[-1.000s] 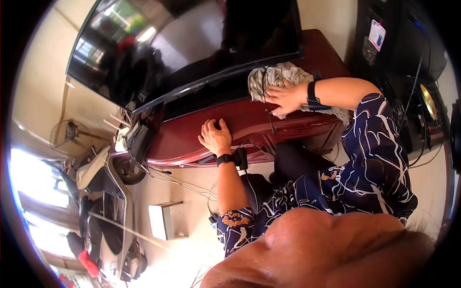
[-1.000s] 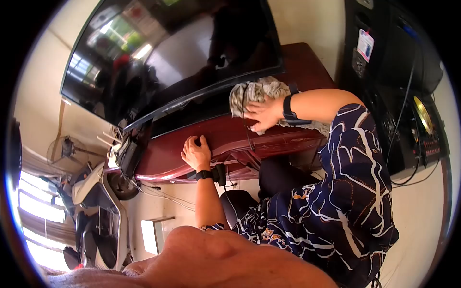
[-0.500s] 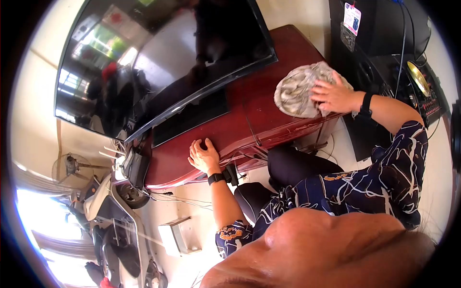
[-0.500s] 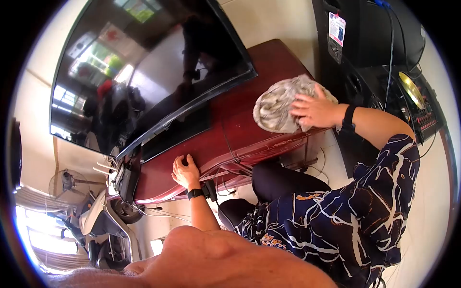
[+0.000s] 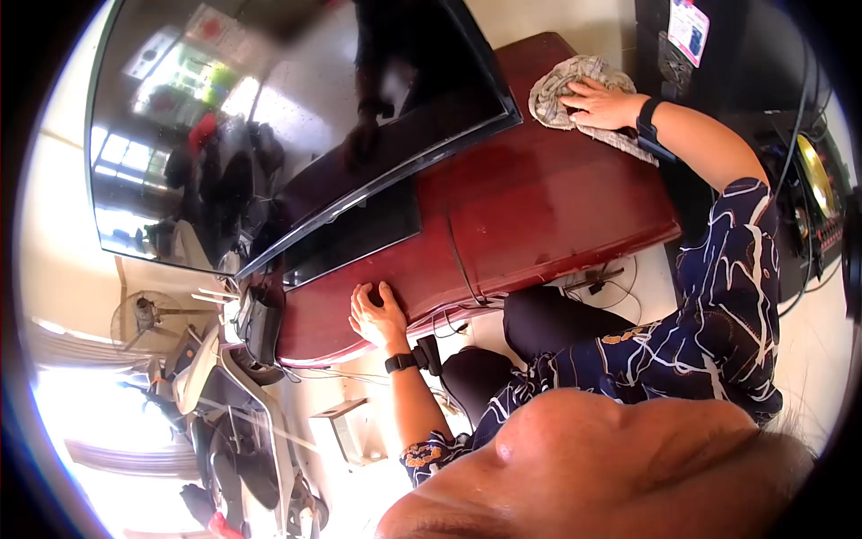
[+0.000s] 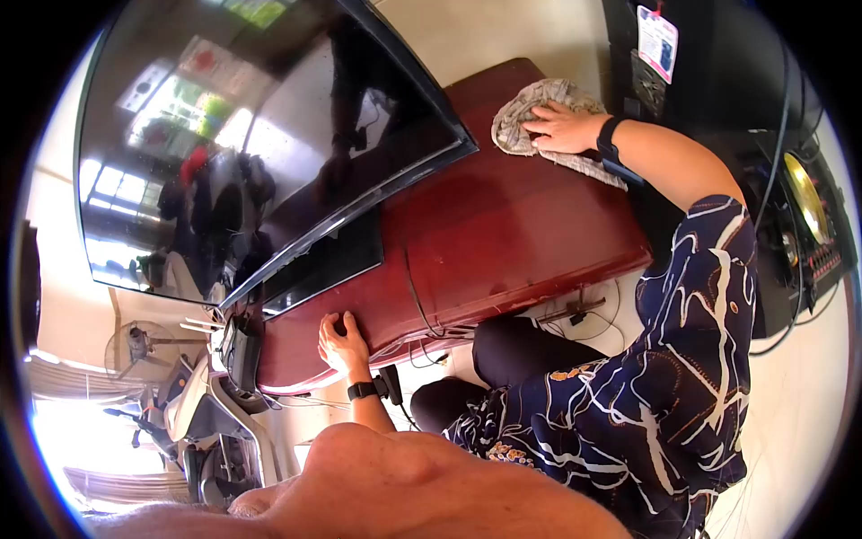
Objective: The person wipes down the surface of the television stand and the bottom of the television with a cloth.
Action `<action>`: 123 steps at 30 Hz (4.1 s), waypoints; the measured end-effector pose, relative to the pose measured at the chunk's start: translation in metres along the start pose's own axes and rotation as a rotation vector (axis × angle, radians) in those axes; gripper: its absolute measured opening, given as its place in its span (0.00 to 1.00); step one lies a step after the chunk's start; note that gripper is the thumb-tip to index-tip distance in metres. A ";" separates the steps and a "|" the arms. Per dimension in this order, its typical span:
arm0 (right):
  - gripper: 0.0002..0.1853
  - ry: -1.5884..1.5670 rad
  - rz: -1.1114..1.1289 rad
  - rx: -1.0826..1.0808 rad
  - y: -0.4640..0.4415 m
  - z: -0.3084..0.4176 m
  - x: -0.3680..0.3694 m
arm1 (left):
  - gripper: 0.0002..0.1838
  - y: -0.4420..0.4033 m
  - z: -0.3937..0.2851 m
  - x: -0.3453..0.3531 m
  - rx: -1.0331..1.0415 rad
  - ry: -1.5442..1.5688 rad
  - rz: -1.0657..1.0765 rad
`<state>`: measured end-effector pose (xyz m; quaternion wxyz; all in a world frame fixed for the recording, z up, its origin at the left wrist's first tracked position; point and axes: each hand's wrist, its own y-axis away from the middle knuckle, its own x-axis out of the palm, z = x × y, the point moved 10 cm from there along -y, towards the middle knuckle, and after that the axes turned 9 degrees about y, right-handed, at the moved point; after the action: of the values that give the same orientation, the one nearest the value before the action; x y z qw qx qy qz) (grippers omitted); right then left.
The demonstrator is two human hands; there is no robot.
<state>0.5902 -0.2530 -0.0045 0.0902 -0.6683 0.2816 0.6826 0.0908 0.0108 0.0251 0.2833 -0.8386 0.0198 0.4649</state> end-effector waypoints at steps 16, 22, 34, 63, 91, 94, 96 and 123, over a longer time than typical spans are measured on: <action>0.29 0.257 -0.010 -0.279 -0.131 0.082 -0.036 | 0.14 0.000 0.000 -0.011 0.014 0.020 -0.041; 0.32 0.429 0.081 -0.091 -0.131 0.018 -0.057 | 0.14 0.000 0.001 -0.012 -0.012 0.027 -0.030; 0.38 0.044 0.031 0.209 -0.076 -0.037 -0.013 | 0.15 -0.001 0.004 -0.012 0.004 0.025 -0.059; 0.18 0.224 -0.797 0.334 0.186 0.097 0.046 | 0.17 -0.005 0.019 0.002 -0.043 0.124 -0.119; 0.14 -0.041 -1.100 -0.467 0.178 0.289 -0.008 | 0.14 0.012 0.012 -0.008 0.233 0.208 -0.252; 0.13 -0.344 -1.062 -0.373 0.173 0.258 -0.012 | 0.19 0.045 0.009 -0.008 0.246 0.107 -0.248; 0.13 -0.672 -0.883 -0.262 0.161 0.240 -0.018 | 0.24 0.074 0.007 -0.007 0.209 0.133 -0.260; 0.17 -0.582 -0.399 -0.886 0.137 0.359 -0.093 | 0.33 0.098 0.037 -0.037 -0.284 2.217 0.097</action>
<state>0.2208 -0.1617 0.1026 0.0023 -0.4670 -0.1998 0.8614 0.0122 -0.0617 -0.0057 -0.0078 -0.8125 0.2409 -0.5309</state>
